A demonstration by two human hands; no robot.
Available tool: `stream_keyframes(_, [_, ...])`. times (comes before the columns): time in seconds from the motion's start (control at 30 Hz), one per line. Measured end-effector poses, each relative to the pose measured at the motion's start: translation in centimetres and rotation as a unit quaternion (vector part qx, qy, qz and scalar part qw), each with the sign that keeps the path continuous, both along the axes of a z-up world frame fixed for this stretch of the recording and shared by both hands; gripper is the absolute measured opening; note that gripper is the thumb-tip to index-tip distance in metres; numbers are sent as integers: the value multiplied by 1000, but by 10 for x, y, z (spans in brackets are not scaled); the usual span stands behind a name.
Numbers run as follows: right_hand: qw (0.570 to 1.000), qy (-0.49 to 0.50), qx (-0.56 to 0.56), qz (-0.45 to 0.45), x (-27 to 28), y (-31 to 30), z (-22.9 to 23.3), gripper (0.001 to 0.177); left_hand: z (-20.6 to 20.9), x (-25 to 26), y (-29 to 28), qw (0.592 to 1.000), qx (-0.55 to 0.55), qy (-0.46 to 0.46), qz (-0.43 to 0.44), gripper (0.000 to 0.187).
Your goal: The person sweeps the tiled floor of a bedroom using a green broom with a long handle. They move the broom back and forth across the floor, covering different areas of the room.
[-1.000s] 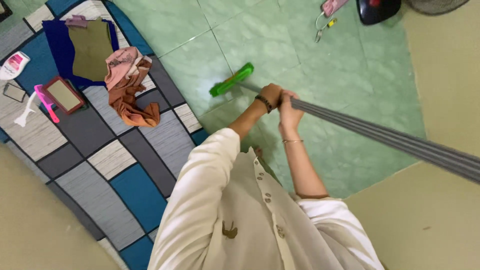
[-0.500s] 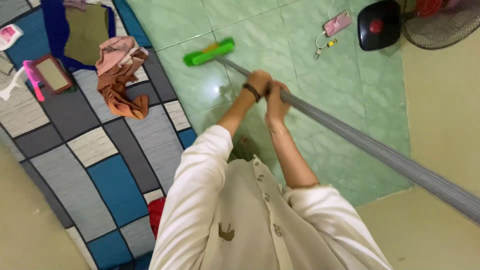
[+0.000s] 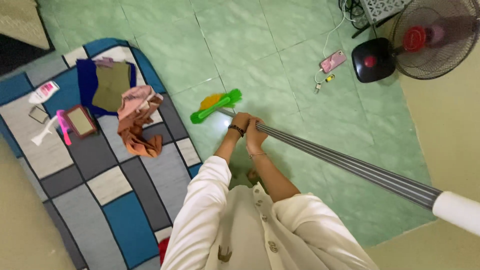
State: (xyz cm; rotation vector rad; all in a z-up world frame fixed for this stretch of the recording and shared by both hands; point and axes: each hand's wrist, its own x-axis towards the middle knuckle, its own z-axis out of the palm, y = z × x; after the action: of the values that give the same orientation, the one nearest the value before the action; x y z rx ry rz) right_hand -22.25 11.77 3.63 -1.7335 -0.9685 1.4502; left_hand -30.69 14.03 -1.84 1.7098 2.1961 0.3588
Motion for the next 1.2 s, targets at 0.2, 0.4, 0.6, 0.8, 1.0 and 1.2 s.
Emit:
stream_keyframes(0.2, [998,-12,57,34,-75,27,35,14,9,-73,35,999,-26,-25,-16,11])
stream_keyframes(0.4, [980,-19,191,51,-117,58,95,14,33,-114,67,997,-55,-52,-20,11])
stream_keyframes(0.6, [987,-43,147,48,-105,39,105,14,3,-99,40,991,-93,-87,-35,7])
stream_keyframes(0.8, [991,21,124,49,-144,31,54,18,-45,-125,13,988,-103,-101,-60,11])
stream_keyframes(1.0, [993,79,72,46,-202,48,-27,23,-105,-195,18,990,-113,-86,-7,13])
stream_keyframes(1.2, [986,152,68,-4,-219,67,6,14,-76,-221,58,972,-168,-150,73,23])
